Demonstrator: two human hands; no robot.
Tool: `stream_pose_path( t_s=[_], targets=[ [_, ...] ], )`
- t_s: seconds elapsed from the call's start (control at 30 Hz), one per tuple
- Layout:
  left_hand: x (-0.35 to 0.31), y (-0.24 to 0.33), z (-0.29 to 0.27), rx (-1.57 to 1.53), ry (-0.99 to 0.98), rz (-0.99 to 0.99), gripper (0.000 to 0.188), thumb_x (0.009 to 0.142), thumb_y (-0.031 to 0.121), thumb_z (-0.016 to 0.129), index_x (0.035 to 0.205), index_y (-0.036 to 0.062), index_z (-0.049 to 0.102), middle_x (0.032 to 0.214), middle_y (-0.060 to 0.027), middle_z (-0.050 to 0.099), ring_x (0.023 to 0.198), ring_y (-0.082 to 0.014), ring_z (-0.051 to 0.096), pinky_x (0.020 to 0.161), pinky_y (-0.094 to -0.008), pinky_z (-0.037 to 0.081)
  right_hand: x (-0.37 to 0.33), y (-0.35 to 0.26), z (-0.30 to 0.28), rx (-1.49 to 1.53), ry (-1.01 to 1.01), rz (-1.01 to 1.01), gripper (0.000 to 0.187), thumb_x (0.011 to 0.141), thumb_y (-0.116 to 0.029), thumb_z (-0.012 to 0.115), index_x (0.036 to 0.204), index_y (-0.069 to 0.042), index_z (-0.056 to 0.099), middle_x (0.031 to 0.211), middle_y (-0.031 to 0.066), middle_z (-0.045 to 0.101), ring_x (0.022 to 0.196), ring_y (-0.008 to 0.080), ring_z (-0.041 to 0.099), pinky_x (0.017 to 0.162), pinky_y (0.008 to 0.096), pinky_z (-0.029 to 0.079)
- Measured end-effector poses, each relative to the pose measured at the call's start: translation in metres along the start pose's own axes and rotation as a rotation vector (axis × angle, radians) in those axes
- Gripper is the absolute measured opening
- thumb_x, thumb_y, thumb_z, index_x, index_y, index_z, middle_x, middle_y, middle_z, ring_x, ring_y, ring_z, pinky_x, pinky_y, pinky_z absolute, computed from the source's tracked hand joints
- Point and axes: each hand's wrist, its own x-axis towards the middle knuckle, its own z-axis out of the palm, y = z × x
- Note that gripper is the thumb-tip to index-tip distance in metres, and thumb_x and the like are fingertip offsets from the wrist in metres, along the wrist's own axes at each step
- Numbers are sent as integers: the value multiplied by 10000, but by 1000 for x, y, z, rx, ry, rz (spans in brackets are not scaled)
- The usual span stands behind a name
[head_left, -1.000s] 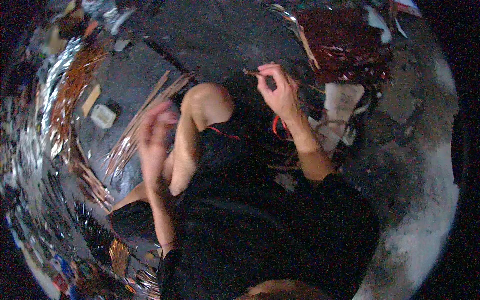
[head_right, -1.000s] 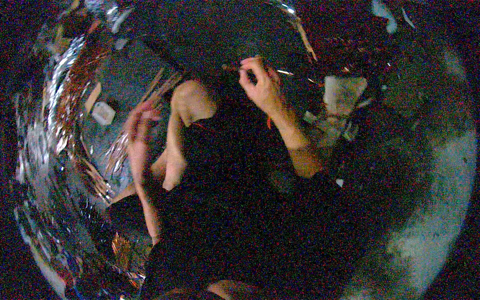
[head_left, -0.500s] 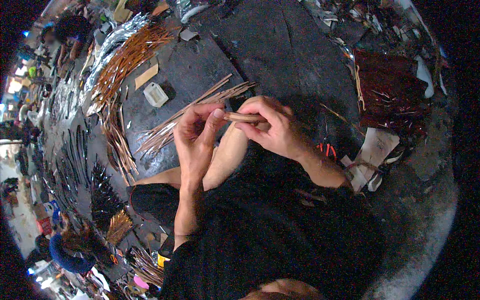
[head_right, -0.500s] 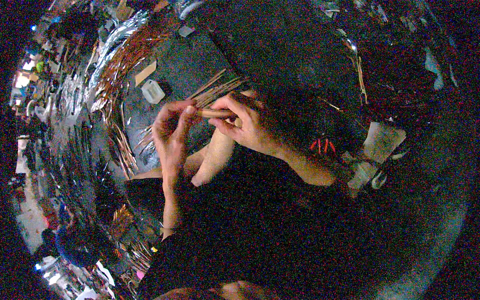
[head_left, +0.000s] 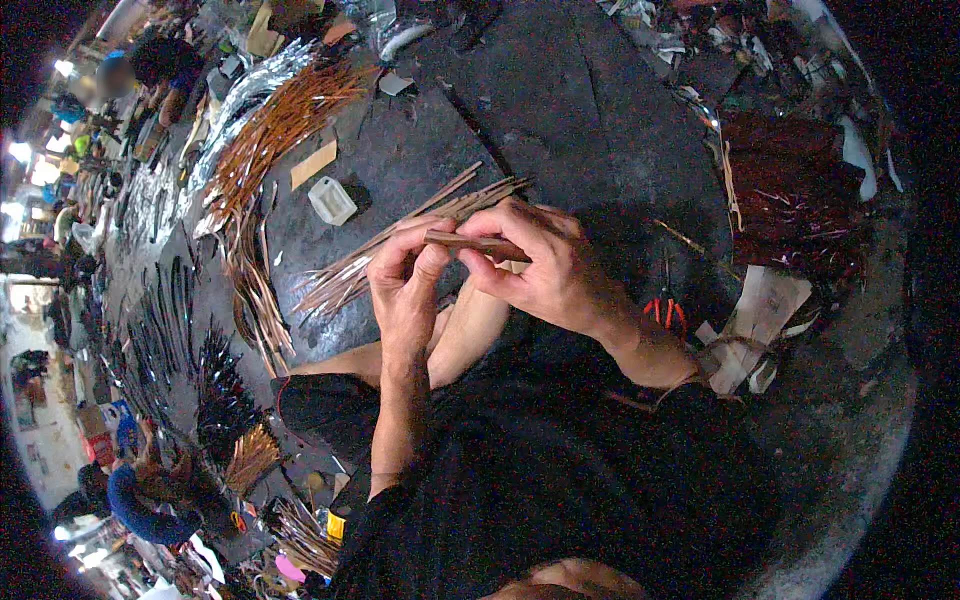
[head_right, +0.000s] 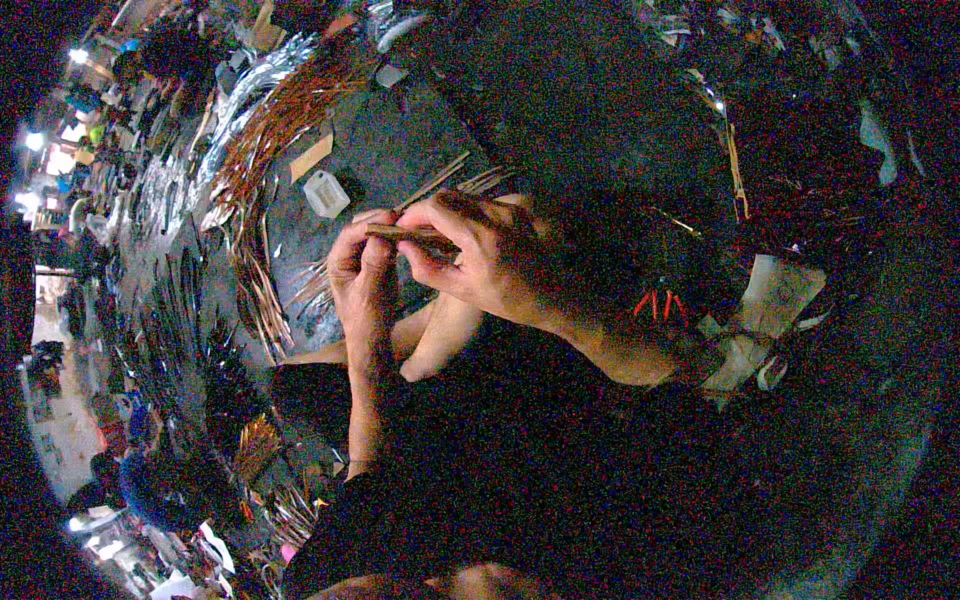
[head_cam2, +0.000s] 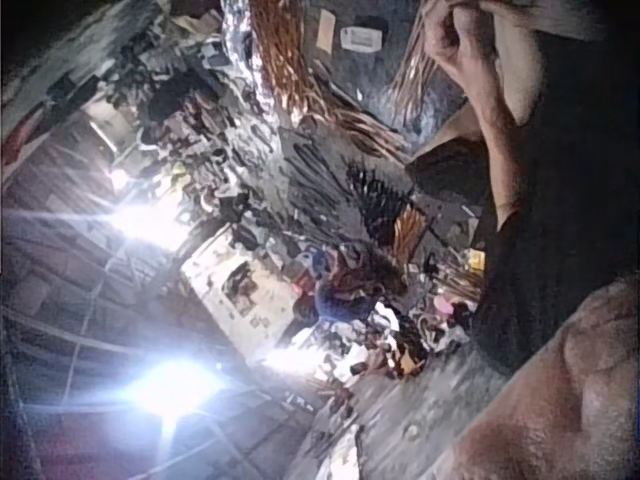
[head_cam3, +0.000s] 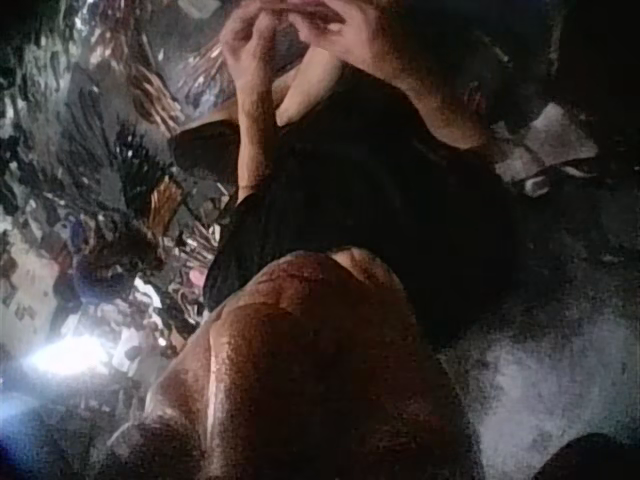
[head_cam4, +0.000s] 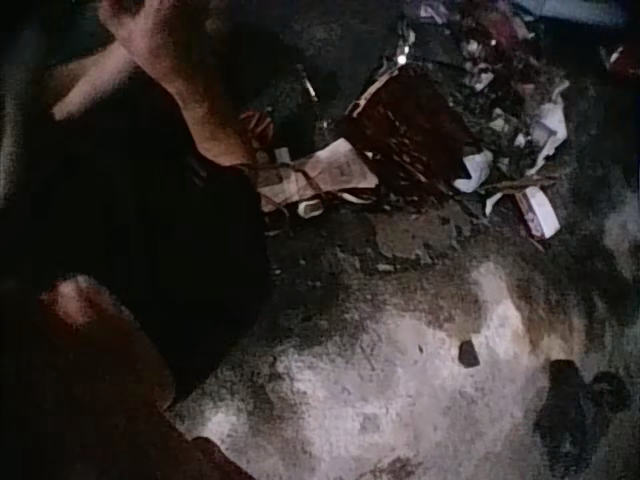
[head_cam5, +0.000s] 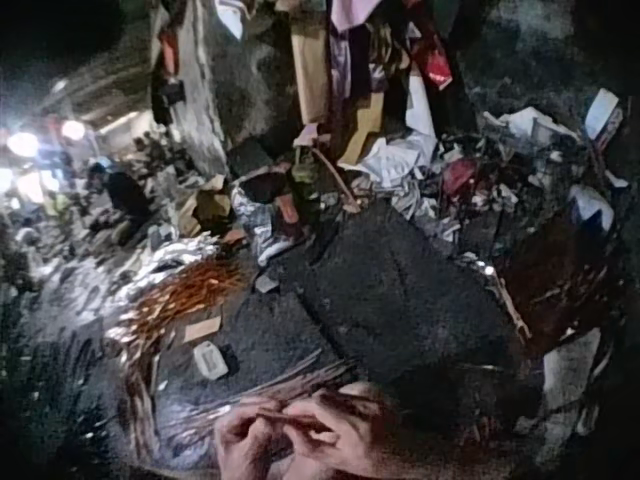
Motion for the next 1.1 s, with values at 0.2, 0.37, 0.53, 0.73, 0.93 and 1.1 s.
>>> stream_pose_path(
  t_s=[0.2,0.37,0.53,0.73,0.93,1.1],
  targets=[
    [-9,-21,22,-221,137,8,172,990,228,524,1016,58,535,1079,-115,602,1048,-221,556,985,-352,408,-8,-2,19,-144,7,141,169,768,-132,701,878,-82,582,740,30,646,670,204,662,604,327,499],
    [-11,-18,33,-525,208,-21,158,987,215,521,1031,63,531,993,-102,641,1128,-283,583,1018,-429,426,-16,5,22,-133,46,59,188,740,-122,725,858,-78,585,725,33,642,665,212,654,625,332,497],
    [-12,-19,21,-645,274,-46,152,989,227,517,1039,84,530,941,-69,646,988,-226,627,926,-384,486,-21,11,11,-165,-37,-6,179,731,-101,735,842,-67,599,752,48,644,674,231,654,653,338,517],
    [-5,-13,0,-561,428,-59,152,985,237,530,1047,100,548,941,-43,628,956,-196,611,795,-281,514,-31,17,12,-112,-44,-5,170,738,-71,732,846,-55,601,753,69,637,680,242,660,635,346,533],
    [1,-13,-52,-575,558,-2,208,951,229,591,1091,79,558,956,-50,623,958,-175,578,744,-226,513,-43,22,5,-87,-57,-48,175,759,-68,721,872,-56,589,759,73,642,649,205,675,569,318,540],
    [4,-20,-95,-571,604,24,180,964,206,570,1065,56,568,1032,-76,598,865,-135,586,745,-234,538,-50,23,3,-111,-85,-19,169,764,-57,709,868,-66,576,758,77,647,683,231,681,596,335,544]
  ],
)
